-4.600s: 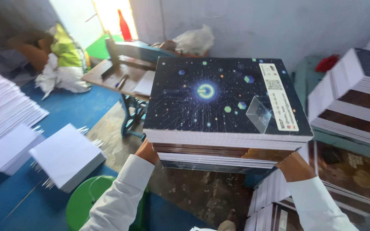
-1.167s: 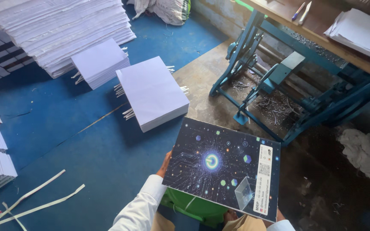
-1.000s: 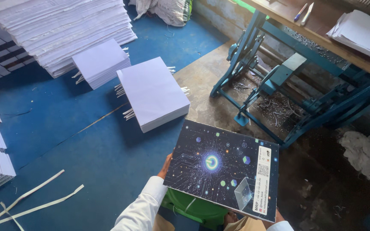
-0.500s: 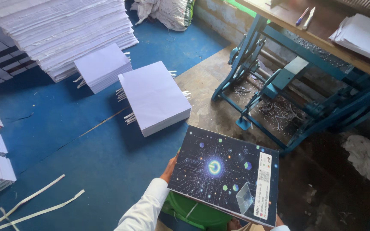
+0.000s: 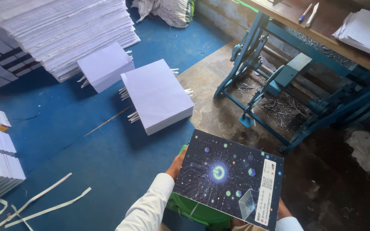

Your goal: The person stacks notebooks, writes on a cover sheet, and ties the notebook with string. They handle stacks of notebooks, a pen, and string to assemble and secure a single notebook unit.

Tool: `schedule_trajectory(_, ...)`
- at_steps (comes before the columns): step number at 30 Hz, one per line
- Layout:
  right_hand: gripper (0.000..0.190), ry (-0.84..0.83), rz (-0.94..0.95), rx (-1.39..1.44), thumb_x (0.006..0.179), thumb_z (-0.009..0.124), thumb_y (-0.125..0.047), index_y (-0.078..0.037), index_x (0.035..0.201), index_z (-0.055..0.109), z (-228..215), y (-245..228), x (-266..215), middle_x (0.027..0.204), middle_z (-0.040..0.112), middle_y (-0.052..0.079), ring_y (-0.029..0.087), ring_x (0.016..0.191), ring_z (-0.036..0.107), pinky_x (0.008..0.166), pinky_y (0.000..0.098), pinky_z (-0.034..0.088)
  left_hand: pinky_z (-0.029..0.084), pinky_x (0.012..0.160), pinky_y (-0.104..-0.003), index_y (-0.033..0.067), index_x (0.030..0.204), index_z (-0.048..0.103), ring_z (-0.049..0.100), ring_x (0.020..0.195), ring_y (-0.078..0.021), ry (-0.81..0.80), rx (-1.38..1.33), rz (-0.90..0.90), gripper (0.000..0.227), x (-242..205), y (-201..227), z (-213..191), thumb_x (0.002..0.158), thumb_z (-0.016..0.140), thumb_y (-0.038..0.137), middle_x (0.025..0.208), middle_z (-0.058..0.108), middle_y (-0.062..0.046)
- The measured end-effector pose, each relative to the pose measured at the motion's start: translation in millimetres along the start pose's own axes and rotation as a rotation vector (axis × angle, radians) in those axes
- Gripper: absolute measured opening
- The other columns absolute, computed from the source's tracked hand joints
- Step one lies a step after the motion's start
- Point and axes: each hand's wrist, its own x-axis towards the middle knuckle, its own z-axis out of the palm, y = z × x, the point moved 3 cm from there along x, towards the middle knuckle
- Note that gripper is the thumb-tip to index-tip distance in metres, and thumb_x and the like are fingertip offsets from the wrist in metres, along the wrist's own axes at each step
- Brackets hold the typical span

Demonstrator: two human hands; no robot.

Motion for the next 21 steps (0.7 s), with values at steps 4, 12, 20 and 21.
schedule_trajectory(4,0.056,-0.006,-0.002,-0.003,0.097,0.055,-0.052,-0.002,0.121,0.064,5,-3,-3,0.100,0.072,0.016,0.027,0.082,0.071,0.066,0.0416,0.060,0.044,0.106,-0.037,0.0160,0.154,0.048,0.059,0.121,-0.0232,0.029,-0.068,-0.124,0.066,-1,9,1,0.102,0.041,0.056,0.139,0.063,-0.018)
schedule_trajectory(12,0.058,0.001,-0.022,0.004,0.096,0.055,-0.053,-0.002,0.122,0.064,9,-19,-24,0.100,0.072,0.016,0.027,0.082,0.071,0.066,0.0418,0.060,0.053,0.093,-0.037,-0.0061,0.139,0.060,0.066,0.110,-0.0243,0.066,-0.347,-0.484,0.086,6,14,9,0.097,0.049,0.068,0.126,0.071,-0.017)
schedule_trajectory(20,0.059,0.019,-0.024,0.021,0.096,0.055,-0.054,-0.002,0.122,0.064,10,-21,-53,0.100,0.072,0.016,0.027,0.082,0.071,0.066,0.0419,0.060,0.055,0.088,-0.041,-0.0026,0.132,0.065,0.068,0.106,-0.0266,-0.012,-0.321,-0.500,0.083,28,-9,-3,0.094,0.051,0.070,0.122,0.072,-0.018)
schedule_trajectory(21,0.060,0.020,-0.037,0.022,0.096,0.055,-0.055,-0.002,0.122,0.064,13,-28,-56,0.100,0.072,0.016,0.027,0.082,0.071,0.066,0.0419,0.060,0.055,0.088,-0.041,-0.0004,0.133,0.065,0.067,0.105,-0.0260,-0.030,-0.341,-0.507,0.084,29,-1,-3,0.094,0.047,0.071,0.122,0.072,-0.017)
